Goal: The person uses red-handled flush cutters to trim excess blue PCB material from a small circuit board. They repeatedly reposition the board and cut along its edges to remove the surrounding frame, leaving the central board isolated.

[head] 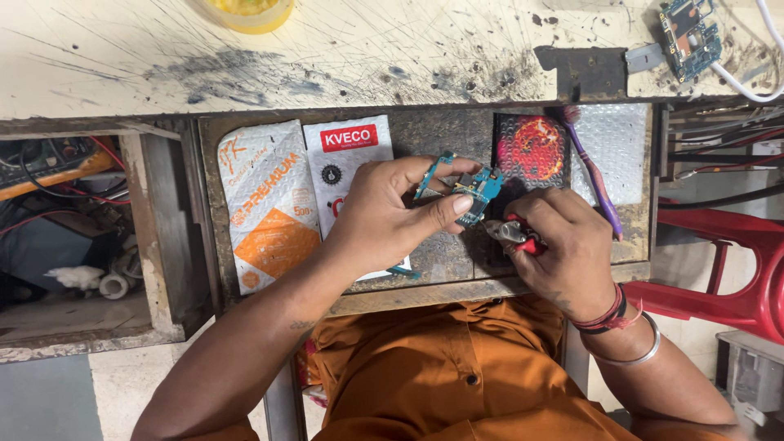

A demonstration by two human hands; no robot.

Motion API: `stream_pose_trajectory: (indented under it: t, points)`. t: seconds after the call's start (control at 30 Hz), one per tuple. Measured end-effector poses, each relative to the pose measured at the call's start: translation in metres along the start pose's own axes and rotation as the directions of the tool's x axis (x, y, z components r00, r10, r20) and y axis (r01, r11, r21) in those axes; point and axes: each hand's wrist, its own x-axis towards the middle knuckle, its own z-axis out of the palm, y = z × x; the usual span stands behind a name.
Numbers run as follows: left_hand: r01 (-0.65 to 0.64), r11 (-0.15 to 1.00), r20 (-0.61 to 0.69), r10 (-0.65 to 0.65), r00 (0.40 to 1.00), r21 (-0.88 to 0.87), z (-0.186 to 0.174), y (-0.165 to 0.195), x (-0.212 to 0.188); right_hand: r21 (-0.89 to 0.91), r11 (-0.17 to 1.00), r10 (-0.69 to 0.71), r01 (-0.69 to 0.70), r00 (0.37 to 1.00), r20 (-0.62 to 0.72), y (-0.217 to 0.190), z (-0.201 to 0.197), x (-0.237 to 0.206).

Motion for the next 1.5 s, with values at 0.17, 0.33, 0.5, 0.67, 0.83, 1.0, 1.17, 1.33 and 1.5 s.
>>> stream_pose_trajectory:
  t: [0.17,0.33,0.5,0.67,0.83,1.0,1.17,1.33,1.5]
  points:
    - [-0.004,0.995,-0.012,0.006,1.000,0.102,-0.001,0.004,0.001,-0.102,0.993,0.056,-0.056,0.998,-0.008,0.000,-0.002,0.000]
    - [-0.034,0.995,-0.047,0.039,0.998,0.092,0.000,0.006,0.000,-0.182,0.983,0.037,-0.037,0.999,-0.002,-0.002,-0.002,0.001]
    - [0.012,0.936,-0.150,0.044,0.988,0.351,0.001,0.006,0.000,-0.282,0.959,-0.013,0.008,1.000,-0.016,-0.004,-0.003,0.003]
    - [0.050,0.937,-0.226,0.032,0.974,0.345,0.007,0.005,-0.002,-0.216,0.976,0.017,-0.008,0.999,0.038,-0.005,-0.002,0.002]
    - [-0.007,0.940,-0.202,0.081,0.976,0.342,0.007,0.003,-0.002,-0.142,0.988,0.060,-0.052,0.997,0.049,-0.006,0.000,0.001]
    - [-0.027,0.979,-0.135,0.055,0.989,0.203,0.005,0.000,0.000,-0.170,0.985,0.028,-0.021,0.999,0.036,-0.005,0.000,0.001]
    - [0.074,0.951,-0.192,-0.016,0.981,0.300,0.005,-0.001,0.000,-0.107,0.994,0.030,-0.022,0.997,0.078,-0.006,0.002,0.002]
    - [-0.092,0.941,-0.231,0.173,0.957,0.326,0.006,-0.002,-0.003,0.044,0.990,0.121,-0.134,0.967,0.225,-0.014,0.002,0.006]
    - [-0.114,0.927,-0.268,0.219,0.938,0.358,0.009,-0.002,-0.008,0.054,0.988,0.130,-0.148,0.959,0.250,-0.020,-0.005,0.009]
